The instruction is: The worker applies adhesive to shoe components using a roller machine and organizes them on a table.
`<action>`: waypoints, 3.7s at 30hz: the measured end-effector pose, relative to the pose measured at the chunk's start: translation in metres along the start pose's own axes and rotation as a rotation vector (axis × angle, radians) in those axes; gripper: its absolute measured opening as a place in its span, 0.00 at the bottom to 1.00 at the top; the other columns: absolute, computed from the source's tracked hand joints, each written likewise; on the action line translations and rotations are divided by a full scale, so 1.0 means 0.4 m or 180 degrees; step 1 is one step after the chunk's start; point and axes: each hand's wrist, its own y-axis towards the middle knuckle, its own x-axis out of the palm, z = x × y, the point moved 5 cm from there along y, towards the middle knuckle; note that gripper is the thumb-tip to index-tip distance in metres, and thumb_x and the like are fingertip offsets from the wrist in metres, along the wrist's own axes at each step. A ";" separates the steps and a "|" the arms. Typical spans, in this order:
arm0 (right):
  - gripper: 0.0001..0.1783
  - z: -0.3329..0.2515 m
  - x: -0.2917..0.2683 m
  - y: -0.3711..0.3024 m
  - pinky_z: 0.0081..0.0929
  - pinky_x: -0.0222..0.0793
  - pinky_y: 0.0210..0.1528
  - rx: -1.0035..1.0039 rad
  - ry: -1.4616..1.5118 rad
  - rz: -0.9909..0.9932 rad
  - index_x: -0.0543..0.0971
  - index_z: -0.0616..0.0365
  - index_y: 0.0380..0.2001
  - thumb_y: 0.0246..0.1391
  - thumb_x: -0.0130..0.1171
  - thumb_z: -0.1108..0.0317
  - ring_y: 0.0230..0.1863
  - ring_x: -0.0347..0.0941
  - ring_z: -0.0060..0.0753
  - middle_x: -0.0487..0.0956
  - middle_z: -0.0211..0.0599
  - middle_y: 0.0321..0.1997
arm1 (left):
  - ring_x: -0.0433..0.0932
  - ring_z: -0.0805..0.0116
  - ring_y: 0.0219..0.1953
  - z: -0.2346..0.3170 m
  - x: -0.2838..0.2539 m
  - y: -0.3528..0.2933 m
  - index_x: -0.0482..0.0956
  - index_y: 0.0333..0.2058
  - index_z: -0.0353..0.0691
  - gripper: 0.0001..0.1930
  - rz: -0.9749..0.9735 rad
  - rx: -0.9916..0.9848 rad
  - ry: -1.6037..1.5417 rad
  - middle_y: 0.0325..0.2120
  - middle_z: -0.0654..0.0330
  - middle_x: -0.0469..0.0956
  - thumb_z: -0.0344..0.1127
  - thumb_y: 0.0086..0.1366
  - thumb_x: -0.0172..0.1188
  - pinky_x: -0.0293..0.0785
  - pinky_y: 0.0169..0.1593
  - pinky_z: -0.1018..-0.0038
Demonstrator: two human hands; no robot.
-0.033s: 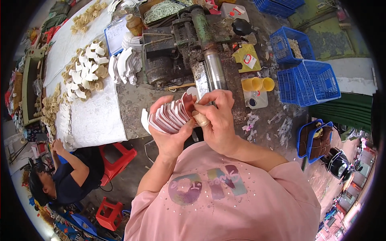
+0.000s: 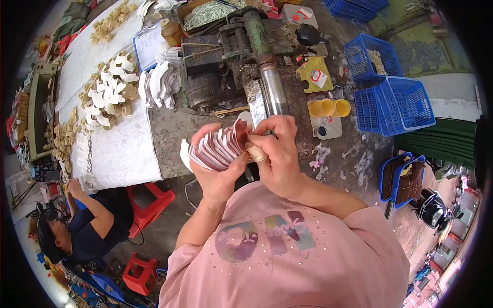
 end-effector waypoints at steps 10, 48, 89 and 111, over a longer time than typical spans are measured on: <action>0.04 0.045 -0.060 0.032 0.26 0.67 0.40 0.1156 0.2604 -0.0458 0.69 0.60 0.30 0.52 0.53 0.75 0.38 0.70 0.29 0.71 0.37 0.37 | 0.77 0.70 0.36 0.015 -0.018 0.037 0.64 0.47 0.35 0.30 0.0414 0.0225 0.0456 0.34 0.57 0.76 0.22 0.42 0.64 0.75 0.41 0.75; 0.19 0.310 -0.127 0.040 0.16 0.63 0.43 0.1864 0.0541 -0.0142 0.69 0.63 0.49 0.52 0.48 0.82 0.38 0.69 0.19 0.75 0.32 0.37 | 0.74 0.57 0.44 -0.182 -0.633 -0.072 0.70 0.47 0.48 0.32 -0.1992 -0.0606 0.5950 0.49 0.56 0.68 0.25 0.38 0.66 0.68 0.45 0.64; 0.12 0.283 -0.150 0.070 0.27 0.65 0.42 0.1425 -0.0325 -0.1141 0.77 0.58 0.38 0.47 0.56 0.75 0.35 0.72 0.32 0.77 0.34 0.33 | 0.69 0.51 0.52 -0.040 0.035 0.065 0.71 0.48 0.39 0.32 -0.2001 -0.0145 0.2956 0.51 0.53 0.66 0.24 0.37 0.62 0.68 0.53 0.66; 0.15 0.310 -0.135 0.036 0.16 0.64 0.45 0.2124 0.0498 -0.0248 0.73 0.62 0.45 0.52 0.50 0.81 0.40 0.70 0.19 0.75 0.31 0.39 | 0.76 0.58 0.41 -0.166 -0.696 -0.067 0.71 0.47 0.46 0.32 -0.1943 -0.0694 0.6146 0.54 0.58 0.62 0.25 0.37 0.65 0.71 0.40 0.62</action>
